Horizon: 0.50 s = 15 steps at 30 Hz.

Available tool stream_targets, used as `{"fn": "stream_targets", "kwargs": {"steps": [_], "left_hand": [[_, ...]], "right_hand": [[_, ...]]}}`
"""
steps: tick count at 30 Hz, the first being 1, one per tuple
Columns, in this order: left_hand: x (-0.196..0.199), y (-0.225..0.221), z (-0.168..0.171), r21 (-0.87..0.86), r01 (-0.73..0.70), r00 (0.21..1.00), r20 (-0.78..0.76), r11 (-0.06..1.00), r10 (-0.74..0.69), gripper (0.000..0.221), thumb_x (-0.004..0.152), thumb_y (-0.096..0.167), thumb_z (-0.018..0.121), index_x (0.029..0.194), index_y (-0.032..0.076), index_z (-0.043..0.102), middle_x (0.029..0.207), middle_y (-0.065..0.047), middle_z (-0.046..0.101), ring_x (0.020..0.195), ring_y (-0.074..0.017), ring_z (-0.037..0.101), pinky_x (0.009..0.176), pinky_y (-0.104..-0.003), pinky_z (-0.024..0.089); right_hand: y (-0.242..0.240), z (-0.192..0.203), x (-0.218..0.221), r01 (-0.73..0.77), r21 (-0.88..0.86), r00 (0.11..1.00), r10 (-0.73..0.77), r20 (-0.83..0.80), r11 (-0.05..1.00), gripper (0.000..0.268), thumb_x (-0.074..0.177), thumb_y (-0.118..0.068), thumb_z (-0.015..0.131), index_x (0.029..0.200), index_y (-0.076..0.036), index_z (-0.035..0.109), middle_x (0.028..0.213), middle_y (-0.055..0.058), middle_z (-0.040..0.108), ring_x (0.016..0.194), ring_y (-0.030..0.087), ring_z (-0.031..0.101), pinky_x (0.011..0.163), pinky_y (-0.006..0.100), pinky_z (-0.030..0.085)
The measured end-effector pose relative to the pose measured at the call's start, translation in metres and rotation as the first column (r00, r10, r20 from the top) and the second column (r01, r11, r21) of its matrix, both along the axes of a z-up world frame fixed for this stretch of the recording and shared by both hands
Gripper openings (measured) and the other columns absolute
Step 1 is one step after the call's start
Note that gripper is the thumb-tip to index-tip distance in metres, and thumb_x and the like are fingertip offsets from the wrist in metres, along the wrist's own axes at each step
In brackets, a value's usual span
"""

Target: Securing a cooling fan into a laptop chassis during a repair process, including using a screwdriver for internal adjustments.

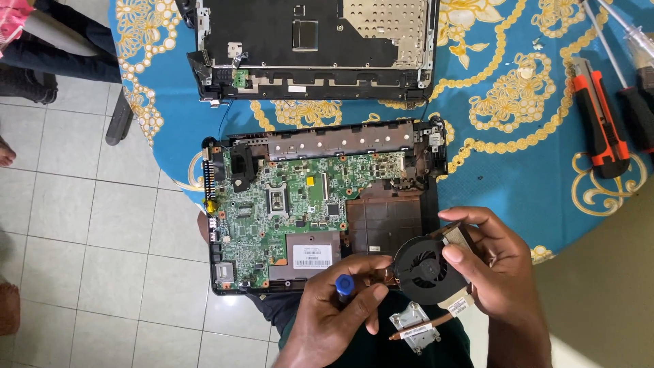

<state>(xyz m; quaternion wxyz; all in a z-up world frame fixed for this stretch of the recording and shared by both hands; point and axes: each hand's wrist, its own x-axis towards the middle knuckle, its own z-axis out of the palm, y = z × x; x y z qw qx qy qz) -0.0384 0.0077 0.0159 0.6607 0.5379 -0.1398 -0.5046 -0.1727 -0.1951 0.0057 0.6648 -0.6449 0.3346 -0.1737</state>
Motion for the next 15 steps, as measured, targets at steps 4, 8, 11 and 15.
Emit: {"fn": "stream_targets", "kwargs": {"steps": [4, 8, 11, 15], "left_hand": [[-0.002, -0.002, -0.005, -0.025, 0.004, 0.999, 0.042, 1.0, -0.003, 0.023, 0.103, 0.013, 0.066, 0.125, 0.01, 0.068, 0.11, -0.014, 0.076, 0.061, -0.0241, 0.066, 0.06, -0.044, 0.066], [-0.007, -0.001, -0.009, 0.056, 0.03, 0.998, 0.047, 0.998, -0.032, 0.016, 0.101, 0.018, 0.069, 0.115, 0.012, 0.071, 0.099, -0.01, 0.075, 0.06, -0.0229, 0.063, 0.057, -0.045, 0.061], [-0.009, -0.007, -0.005, 0.132, 0.072, 0.991, 0.105, 0.989, -0.086, 0.015, 0.099, 0.022, 0.074, 0.109, 0.012, 0.071, 0.097, -0.009, 0.075, 0.058, -0.0227, 0.066, 0.051, -0.042, 0.061], [-0.015, -0.014, -0.002, 0.198, 0.064, 0.977, 0.187, 0.978, -0.102, 0.013, 0.095, 0.026, 0.076, 0.099, 0.013, 0.075, 0.094, -0.004, 0.077, 0.078, -0.0168, 0.067, 0.069, -0.038, 0.052]], "right_hand": [[-0.001, -0.002, -0.004, 0.008, 0.029, 1.0, -0.009, 0.025, 1.0, 0.039, 0.087, -0.018, 0.073, 0.123, -0.004, 0.068, 0.071, 0.0, 0.06, 0.06, 0.006, 0.051, 0.053, 0.022, 0.045], [-0.003, -0.002, -0.012, 0.03, 0.038, 0.997, -0.028, -0.075, 0.999, 0.039, 0.086, -0.02, 0.074, 0.123, -0.007, 0.071, 0.071, 0.003, 0.063, 0.061, 0.01, 0.055, 0.054, 0.026, 0.05], [-0.007, -0.009, -0.021, 0.006, -0.013, 0.994, -0.008, -0.106, 1.0, 0.038, 0.087, -0.02, 0.074, 0.123, -0.008, 0.072, 0.068, 0.0, 0.058, 0.059, 0.009, 0.049, 0.053, 0.024, 0.043], [-0.009, -0.011, -0.029, 0.003, 0.018, 0.993, -0.001, -0.116, 1.0, 0.038, 0.086, -0.019, 0.074, 0.122, -0.008, 0.073, 0.071, 0.001, 0.06, 0.06, 0.01, 0.051, 0.053, 0.025, 0.045]]}}
